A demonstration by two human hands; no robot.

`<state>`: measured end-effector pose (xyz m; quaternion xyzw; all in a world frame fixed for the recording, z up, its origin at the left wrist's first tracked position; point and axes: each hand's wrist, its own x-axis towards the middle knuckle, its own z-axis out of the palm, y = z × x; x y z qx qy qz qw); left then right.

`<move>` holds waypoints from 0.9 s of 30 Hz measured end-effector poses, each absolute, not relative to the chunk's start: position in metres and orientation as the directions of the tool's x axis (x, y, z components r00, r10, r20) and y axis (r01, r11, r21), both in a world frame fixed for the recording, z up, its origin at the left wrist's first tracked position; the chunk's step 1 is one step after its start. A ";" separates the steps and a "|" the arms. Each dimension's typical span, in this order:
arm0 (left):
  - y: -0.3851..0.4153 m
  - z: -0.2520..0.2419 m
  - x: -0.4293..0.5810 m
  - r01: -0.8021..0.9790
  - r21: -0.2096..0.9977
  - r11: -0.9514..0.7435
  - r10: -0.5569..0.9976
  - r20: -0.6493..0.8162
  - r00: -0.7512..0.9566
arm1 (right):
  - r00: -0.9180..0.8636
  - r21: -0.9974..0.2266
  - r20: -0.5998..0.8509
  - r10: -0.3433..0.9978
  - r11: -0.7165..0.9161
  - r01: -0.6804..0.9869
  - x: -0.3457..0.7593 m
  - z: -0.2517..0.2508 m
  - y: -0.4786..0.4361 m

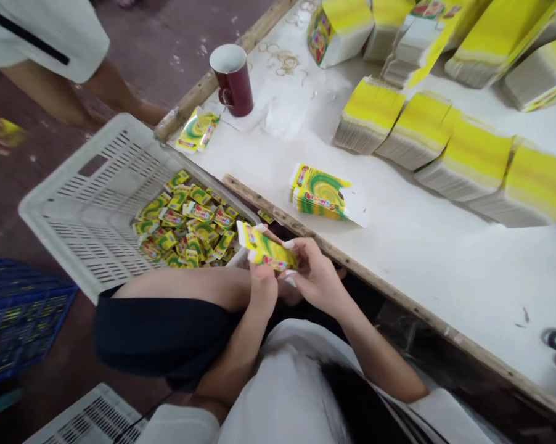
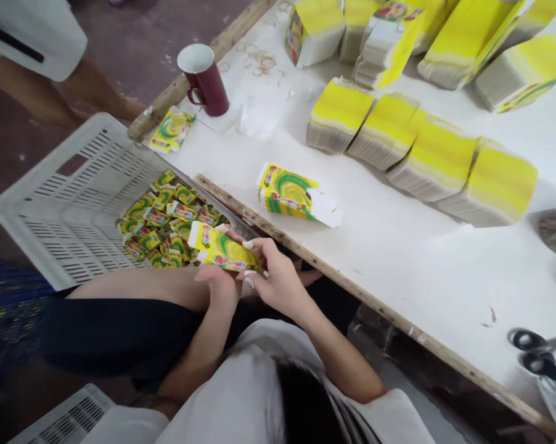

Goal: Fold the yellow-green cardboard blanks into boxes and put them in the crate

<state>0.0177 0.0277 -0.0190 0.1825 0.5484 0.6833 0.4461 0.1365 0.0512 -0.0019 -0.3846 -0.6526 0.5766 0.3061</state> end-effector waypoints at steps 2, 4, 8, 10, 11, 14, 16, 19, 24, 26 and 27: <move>0.025 -0.022 0.016 -0.382 0.924 -0.036 0.833 -0.184 -0.522 | -0.478 -0.989 -0.003 0.878 0.069 0.133 0.144 -0.002 0.056; 0.023 -0.022 0.015 -0.311 0.948 -0.066 0.824 -0.124 -0.553 | -0.467 -0.987 0.034 0.884 0.103 0.123 0.149 0.001 0.058; 0.020 -0.018 0.008 -0.240 0.965 -0.108 0.820 -0.050 -0.570 | -0.427 -0.925 0.174 0.887 0.297 0.239 0.163 0.014 0.065; 0.018 -0.010 0.001 -0.217 0.954 -0.207 0.814 0.044 -0.579 | -0.402 -0.831 0.304 0.864 0.447 0.331 0.174 0.023 0.072; 0.017 -0.004 -0.003 -0.169 0.947 -0.273 0.797 0.124 -0.591 | -0.402 -0.765 0.365 0.840 0.516 0.385 0.179 0.027 0.075; 0.014 0.017 -0.012 0.111 0.942 -0.315 0.821 0.330 -0.466 | -0.522 -0.565 0.436 0.733 0.675 0.476 0.189 0.036 0.079; 0.013 0.026 -0.012 0.299 0.940 -0.165 0.943 0.239 -0.231 | -0.639 -0.529 0.400 0.658 0.734 0.426 0.189 0.038 0.076; 0.014 0.025 -0.008 0.434 0.901 0.003 0.997 0.029 -0.067 | -0.617 -0.628 0.370 0.695 0.676 0.386 0.179 0.032 0.068; 0.015 0.007 0.002 0.502 0.865 -0.013 0.984 0.102 -0.149 | -0.170 -0.977 0.137 0.976 0.162 0.142 0.161 0.013 0.061; 0.015 0.003 0.004 0.493 0.865 -0.095 0.982 0.162 -0.096 | -0.295 -0.996 -0.088 0.951 -0.092 0.001 0.156 0.008 0.061; 0.016 0.003 0.004 0.487 0.861 -0.149 0.977 0.203 -0.060 | -0.376 -0.981 -0.165 0.912 -0.191 -0.033 0.154 0.006 0.062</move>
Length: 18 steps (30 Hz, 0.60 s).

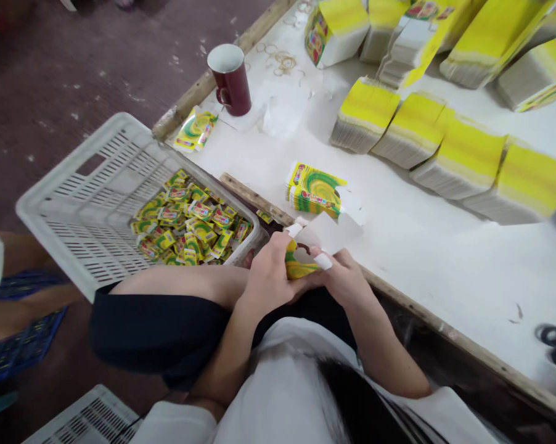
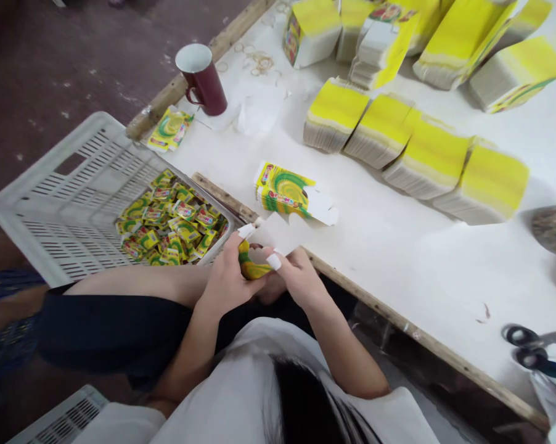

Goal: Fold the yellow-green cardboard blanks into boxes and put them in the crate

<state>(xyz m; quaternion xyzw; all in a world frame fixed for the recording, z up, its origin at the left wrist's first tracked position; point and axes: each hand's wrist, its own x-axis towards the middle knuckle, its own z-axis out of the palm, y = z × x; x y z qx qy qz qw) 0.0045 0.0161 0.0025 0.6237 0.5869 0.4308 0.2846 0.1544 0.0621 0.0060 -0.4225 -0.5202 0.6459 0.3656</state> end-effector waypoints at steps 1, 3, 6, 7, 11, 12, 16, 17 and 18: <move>0.017 0.002 0.004 0.479 0.852 -0.211 0.968 0.252 -0.022 | -0.437 -0.965 -0.210 0.875 -0.257 -0.050 0.154 0.005 0.063; 0.019 0.002 0.004 0.454 0.840 -0.296 0.947 0.320 0.025 | -0.497 -0.956 -0.223 0.838 -0.288 -0.058 0.154 0.005 0.065; 0.019 0.002 0.003 0.432 0.872 -0.232 0.968 0.252 0.012 | -0.541 -0.983 -0.127 0.831 -0.177 -0.041 0.158 0.006 0.066; 0.019 0.001 0.003 0.420 0.888 -0.188 0.979 0.201 0.012 | -0.551 -0.993 -0.089 0.830 -0.114 -0.012 0.159 0.007 0.065; 0.019 -0.007 0.007 0.371 0.920 -0.129 0.986 0.158 -0.047 | -0.522 -0.949 0.108 0.846 0.245 0.200 0.159 0.005 0.061; 0.019 -0.009 0.007 0.384 0.914 -0.129 0.979 0.179 -0.096 | -0.498 -0.920 0.164 0.852 0.313 0.234 0.158 0.003 0.061; 0.021 -0.009 0.003 0.483 0.874 -0.051 0.961 0.175 -0.215 | -0.428 -0.859 0.289 0.856 0.430 0.280 0.158 -0.003 0.064; 0.021 -0.008 0.001 0.491 0.870 -0.038 0.965 0.159 -0.208 | -0.456 -0.843 0.286 0.843 0.448 0.299 0.160 -0.004 0.065; 0.021 -0.006 -0.001 0.494 0.869 -0.031 0.970 0.146 -0.195 | -0.503 -0.826 0.269 0.821 0.466 0.318 0.162 -0.004 0.067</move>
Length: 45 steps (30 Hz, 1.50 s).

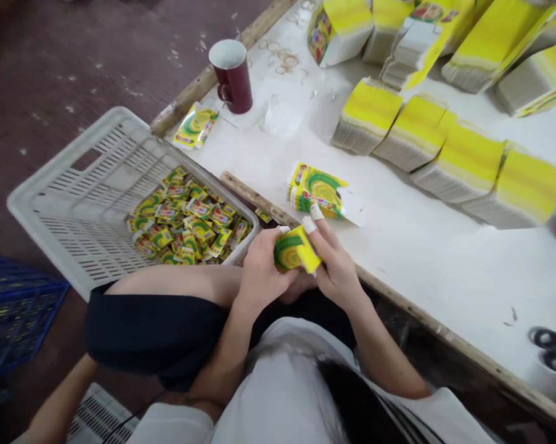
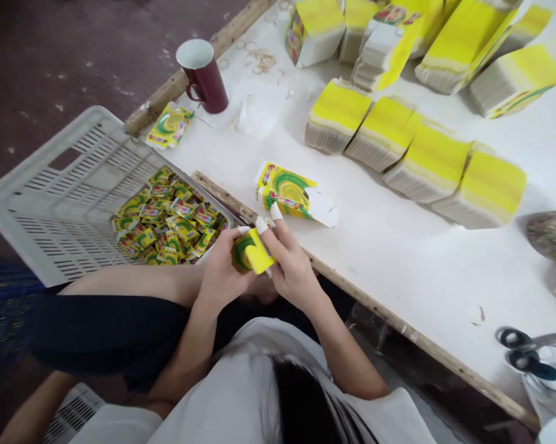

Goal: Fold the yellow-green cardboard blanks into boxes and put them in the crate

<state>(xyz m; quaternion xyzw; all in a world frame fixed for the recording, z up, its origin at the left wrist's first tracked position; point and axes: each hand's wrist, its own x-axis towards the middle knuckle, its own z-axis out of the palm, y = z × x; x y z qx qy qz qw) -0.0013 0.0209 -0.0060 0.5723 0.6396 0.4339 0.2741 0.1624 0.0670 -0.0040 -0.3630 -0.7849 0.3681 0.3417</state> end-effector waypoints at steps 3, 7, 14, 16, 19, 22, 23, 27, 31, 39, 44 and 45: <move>0.018 -0.001 -0.007 0.514 0.857 -0.046 0.976 0.148 -0.160 | -0.632 -0.793 0.180 0.753 0.492 0.360 0.174 -0.001 0.073; 0.016 0.005 -0.007 0.535 0.844 -0.049 0.986 0.126 -0.108 | -0.753 -0.799 0.139 0.643 0.522 0.299 0.194 0.009 0.084; 0.016 0.008 -0.004 0.529 0.848 -0.036 0.980 0.134 -0.148 | -0.672 -0.831 0.183 0.718 0.478 0.284 0.179 0.005 0.071; 0.015 0.006 -0.003 0.412 0.911 -0.001 0.974 0.094 -0.205 | -0.646 -0.860 0.211 0.734 0.454 0.234 0.174 0.003 0.069; 0.019 0.006 -0.004 0.003 0.999 -0.052 0.875 0.046 -0.481 | -0.476 -0.882 0.241 0.846 0.396 0.257 0.175 0.004 0.083; 0.028 0.012 -0.010 -0.450 0.853 -0.264 0.677 -0.168 -0.716 | -0.144 -0.789 0.272 0.951 0.307 0.532 0.180 0.001 0.111; 0.031 0.013 -0.012 -0.562 0.773 -0.294 0.647 -0.272 -0.713 | -0.073 -0.736 0.276 0.958 0.260 0.624 0.181 -0.002 0.120; 0.035 0.012 -0.014 -0.845 0.525 -0.099 0.683 -0.582 -0.441 | -0.015 -0.596 0.229 0.973 0.152 0.789 0.179 -0.018 0.142; 0.032 -0.002 -0.007 -0.806 0.590 0.046 0.776 -0.530 -0.343 | -0.018 -0.603 0.236 0.972 0.161 0.781 0.175 -0.018 0.144; 0.029 -0.016 0.012 -0.646 0.758 -0.089 0.910 -0.201 -0.362 | -0.296 -0.884 0.035 0.955 0.168 0.437 0.164 0.014 0.090; 0.030 0.005 0.018 -0.603 0.756 -0.255 0.849 -0.124 -0.514 | -0.620 -0.997 -0.078 0.781 -0.078 0.027 0.139 0.004 0.039; 0.031 0.008 0.018 -0.600 0.744 -0.295 0.826 -0.118 -0.552 | -0.614 -0.995 -0.070 0.786 -0.101 -0.016 0.135 0.001 0.033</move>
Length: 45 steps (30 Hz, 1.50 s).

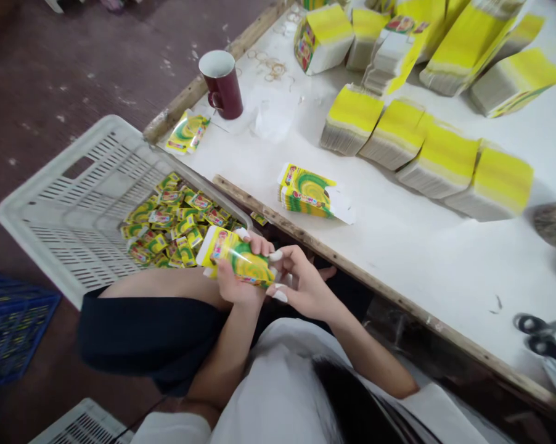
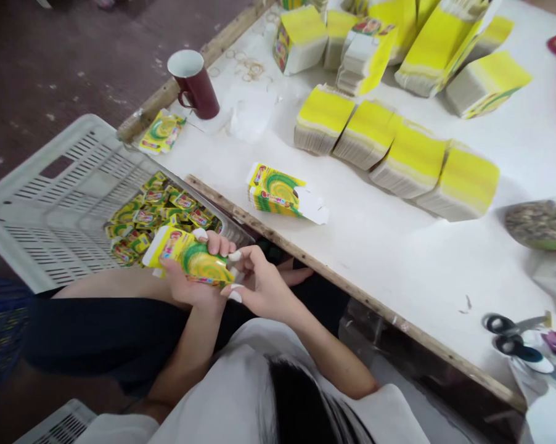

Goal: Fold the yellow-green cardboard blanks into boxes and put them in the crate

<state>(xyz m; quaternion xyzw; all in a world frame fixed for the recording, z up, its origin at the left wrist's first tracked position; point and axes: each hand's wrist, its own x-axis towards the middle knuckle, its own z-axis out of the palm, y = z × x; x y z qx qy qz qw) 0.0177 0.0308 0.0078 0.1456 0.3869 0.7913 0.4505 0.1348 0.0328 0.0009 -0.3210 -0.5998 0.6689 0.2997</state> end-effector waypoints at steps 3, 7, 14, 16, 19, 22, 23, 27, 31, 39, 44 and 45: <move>0.033 0.006 0.015 -0.552 0.773 -0.314 0.778 -0.124 -0.616 | -0.581 -0.998 -0.061 0.812 -0.053 0.030 0.128 -0.004 0.029; 0.029 -0.010 0.014 -0.430 0.879 -0.206 0.795 -0.107 -0.598 | -0.466 -0.994 0.001 0.885 0.053 0.099 0.139 -0.002 0.046; 0.022 -0.010 0.007 -0.379 0.910 -0.170 0.792 -0.102 -0.601 | -0.301 -0.862 0.356 0.885 0.436 0.260 0.178 0.015 0.084; 0.022 -0.003 -0.002 -0.280 0.927 -0.252 0.787 0.028 -0.616 | -0.328 -0.701 0.484 0.812 0.583 0.411 0.188 0.021 0.091; 0.021 0.006 -0.011 0.039 0.980 -0.193 0.878 0.191 -0.439 | -0.507 -0.486 0.539 0.672 0.740 0.465 0.194 0.027 0.091; 0.019 0.013 -0.006 0.322 0.946 0.026 0.994 0.009 -0.107 | -0.584 -0.506 0.523 0.621 0.777 0.373 0.187 0.023 0.081; 0.018 0.013 -0.003 0.376 0.924 0.073 0.997 -0.055 -0.061 | -0.517 -0.563 0.533 0.670 0.737 0.375 0.183 0.019 0.077; 0.016 0.006 0.007 0.491 0.869 0.057 0.995 -0.011 -0.097 | -0.060 -0.934 0.307 0.950 0.312 0.174 0.163 0.006 0.065; 0.016 -0.008 0.007 0.559 0.802 -0.210 0.967 0.254 -0.001 | -0.349 -0.948 -0.222 0.910 -0.286 -0.142 0.152 0.004 0.060; 0.013 -0.012 0.007 0.489 0.864 -0.120 0.991 0.133 0.008 | -0.530 -1.000 -0.025 0.848 -0.020 0.015 0.159 0.003 0.057; 0.014 -0.020 0.008 0.548 0.830 -0.107 0.980 0.180 -0.082 | -0.451 -0.887 0.259 0.854 0.395 0.238 0.159 -0.004 0.055; 0.015 -0.020 0.007 0.584 0.806 -0.098 0.973 0.201 -0.114 | -0.405 -0.871 0.295 0.866 0.417 0.259 0.160 -0.006 0.056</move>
